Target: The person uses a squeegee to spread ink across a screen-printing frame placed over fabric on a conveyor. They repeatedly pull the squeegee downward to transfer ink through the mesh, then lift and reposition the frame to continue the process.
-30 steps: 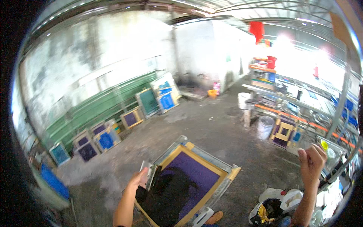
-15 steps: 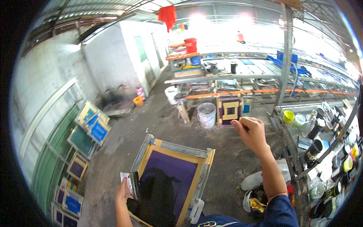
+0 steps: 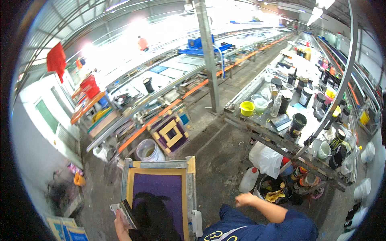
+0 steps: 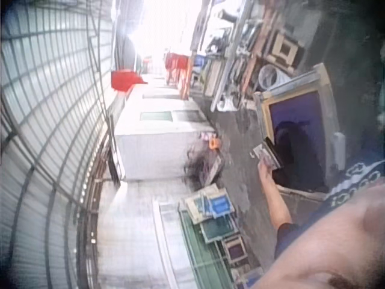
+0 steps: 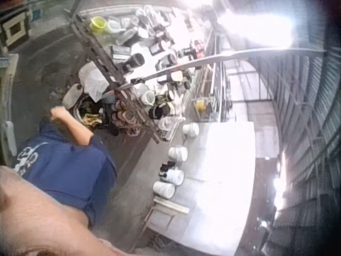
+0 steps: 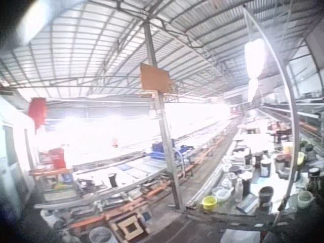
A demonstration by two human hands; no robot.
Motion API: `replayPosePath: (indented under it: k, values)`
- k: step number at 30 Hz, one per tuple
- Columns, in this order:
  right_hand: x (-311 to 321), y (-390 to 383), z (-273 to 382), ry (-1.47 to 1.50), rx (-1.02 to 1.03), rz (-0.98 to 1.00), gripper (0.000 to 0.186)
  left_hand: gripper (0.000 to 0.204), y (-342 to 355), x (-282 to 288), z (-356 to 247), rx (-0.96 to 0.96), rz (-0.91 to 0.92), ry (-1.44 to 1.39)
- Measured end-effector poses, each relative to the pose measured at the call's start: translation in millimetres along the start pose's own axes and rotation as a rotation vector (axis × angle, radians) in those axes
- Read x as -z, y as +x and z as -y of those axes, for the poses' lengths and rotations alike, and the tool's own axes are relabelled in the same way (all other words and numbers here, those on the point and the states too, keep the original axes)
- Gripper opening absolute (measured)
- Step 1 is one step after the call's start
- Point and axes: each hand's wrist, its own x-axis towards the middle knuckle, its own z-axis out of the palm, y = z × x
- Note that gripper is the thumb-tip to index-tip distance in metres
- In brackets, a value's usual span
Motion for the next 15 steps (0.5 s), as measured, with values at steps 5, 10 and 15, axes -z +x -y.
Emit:
replayPosePath:
  k: [5,10,15]
  values:
    - [-38.3,26.6,-37.1,0.415,-0.217,0.107,0.054,0.053,179.6,-138.1,-27.7,0.049,0.112,0.247]
    - [40.5,97.8,-67.4,0.493,-0.234,-0.049,0.043,0.061,289.5,-304.4,-64.1,-0.111,0.228,0.218]
    - [251.7,141.2,-47.9,1.034,0.182,-0.441,0.045,0.063,387.2,-439.3,-126.3,-0.025,0.38,0.357]
